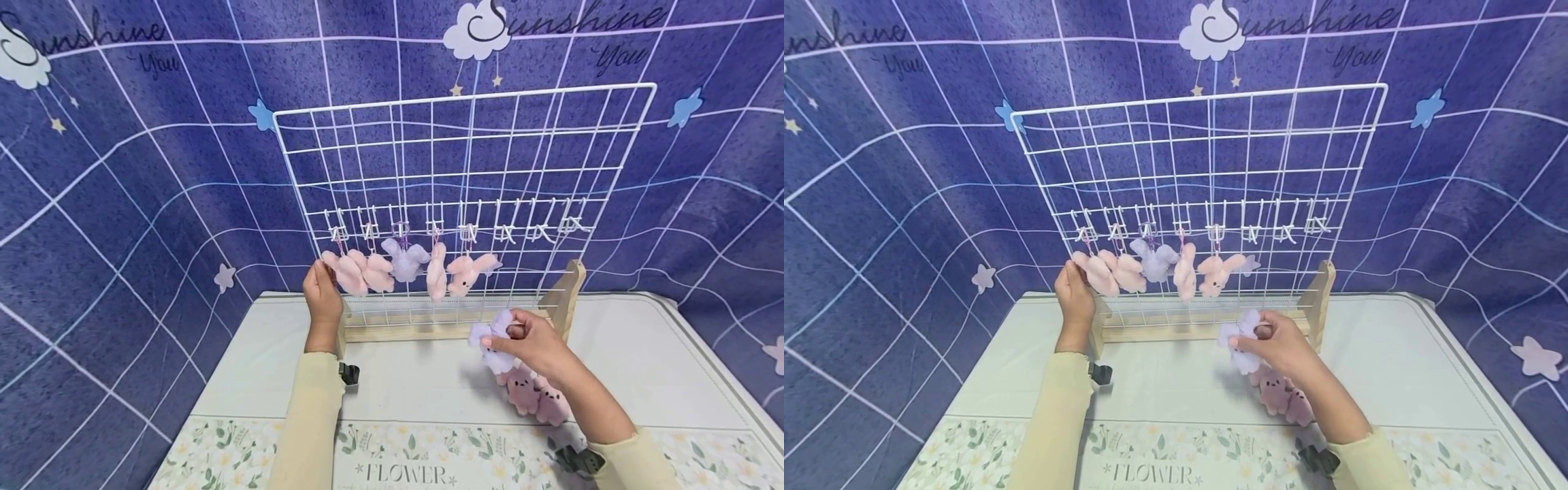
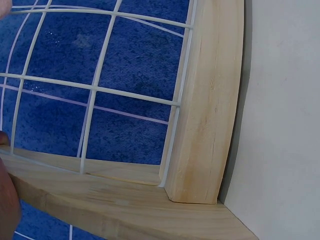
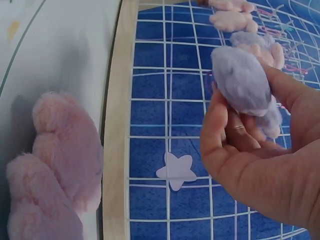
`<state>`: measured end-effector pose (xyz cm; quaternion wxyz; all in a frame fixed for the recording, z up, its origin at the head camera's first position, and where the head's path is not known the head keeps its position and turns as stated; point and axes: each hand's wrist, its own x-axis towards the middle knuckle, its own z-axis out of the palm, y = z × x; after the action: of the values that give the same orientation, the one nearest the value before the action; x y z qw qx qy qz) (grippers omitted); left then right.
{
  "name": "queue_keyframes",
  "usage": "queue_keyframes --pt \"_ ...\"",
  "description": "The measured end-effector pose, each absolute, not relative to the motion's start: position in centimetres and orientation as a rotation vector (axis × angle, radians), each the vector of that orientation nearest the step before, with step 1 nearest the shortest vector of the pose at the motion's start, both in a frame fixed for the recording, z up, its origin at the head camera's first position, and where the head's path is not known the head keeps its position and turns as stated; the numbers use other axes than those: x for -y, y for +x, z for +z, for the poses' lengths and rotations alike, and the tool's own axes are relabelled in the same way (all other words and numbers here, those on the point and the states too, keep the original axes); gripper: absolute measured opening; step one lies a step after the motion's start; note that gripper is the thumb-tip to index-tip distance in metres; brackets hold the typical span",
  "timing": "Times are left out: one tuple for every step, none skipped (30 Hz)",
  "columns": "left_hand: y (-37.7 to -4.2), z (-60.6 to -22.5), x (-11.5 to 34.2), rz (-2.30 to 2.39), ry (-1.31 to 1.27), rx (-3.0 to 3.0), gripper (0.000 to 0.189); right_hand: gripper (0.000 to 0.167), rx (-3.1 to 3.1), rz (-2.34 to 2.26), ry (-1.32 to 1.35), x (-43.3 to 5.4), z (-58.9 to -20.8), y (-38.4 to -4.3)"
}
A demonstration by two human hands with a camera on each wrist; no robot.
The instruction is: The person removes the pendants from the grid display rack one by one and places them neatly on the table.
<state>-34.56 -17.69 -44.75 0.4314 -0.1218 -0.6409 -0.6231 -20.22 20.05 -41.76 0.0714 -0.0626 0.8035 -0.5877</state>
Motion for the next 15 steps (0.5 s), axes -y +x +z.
queue_keyframes --pt "-34.6 -44.8 17.7 -1.556 -0.303 1.594 0.043 0.043 -2.415 -1.751 -0.184 -20.0 -41.8 -20.2" --pt "-34.6 -44.8 17.6 -1.561 -0.301 1.589 0.042 0.046 -2.421 -1.732 -0.178 -20.0 -41.9 -20.3" --pt "-34.6 -44.8 17.6 -1.567 -0.297 1.585 0.041 0.05 -2.422 -1.717 -0.187 -20.0 -41.9 -20.3" --pt "-34.5 -44.8 17.6 -1.572 -0.296 1.58 0.041 0.054 -2.424 -1.701 -0.203 -20.0 -42.0 -20.3" --pt "-34.5 -44.8 17.6 -1.577 -0.298 1.574 0.04 0.055 -2.422 -1.688 -0.214 -20.0 -42.2 -20.3" --pt "-34.5 -44.8 17.5 -1.581 -0.3 1.57 0.04 0.054 -2.43 -1.67 -0.231 -20.0 -42.3 -20.3" --pt "-34.5 -44.8 17.5 -1.583 -0.301 1.569 0.04 0.05 -2.434 -1.655 -0.25 -20.1 -42.4 -20.3" --pt "-34.5 -44.8 17.6 -1.584 -0.301 1.568 0.041 0.047 -2.437 -1.64 -0.273 -20.1 -42.6 -20.3" --pt "-34.5 -44.8 17.6 -1.584 -0.303 1.57 0.041 0.044 -2.435 -1.628 -0.295 -20.1 -42.7 -20.3" --pt "-34.5 -44.8 17.6 -1.584 -0.308 1.57 0.042 0.042 -2.437 -1.609 -0.308 -20.1 -42.8 -20.3" --pt "-34.6 -44.8 17.6 -1.581 -0.31 1.572 0.042 0.041 -2.442 -1.589 -0.316 -20.2 -42.9 -20.4" --pt "-34.6 -44.8 17.7 -1.577 -0.312 1.576 0.043 0.041 -2.451 -1.567 -0.325 -20.1 -43.0 -20.4" --pt "-34.7 -44.8 17.7 -1.573 -0.315 1.579 0.044 0.041 -2.457 -1.545 -0.33 -20.1 -43.1 -20.4" --pt "-34.7 -44.8 17.7 -1.572 -0.32 1.58 0.045 0.043 -2.464 -1.518 -0.335 -20.1 -43.2 -20.4" --pt "-34.7 -44.8 17.7 -1.568 -0.325 1.581 0.046 0.045 -2.475 -1.487 -0.337 -20.1 -43.2 -20.3"
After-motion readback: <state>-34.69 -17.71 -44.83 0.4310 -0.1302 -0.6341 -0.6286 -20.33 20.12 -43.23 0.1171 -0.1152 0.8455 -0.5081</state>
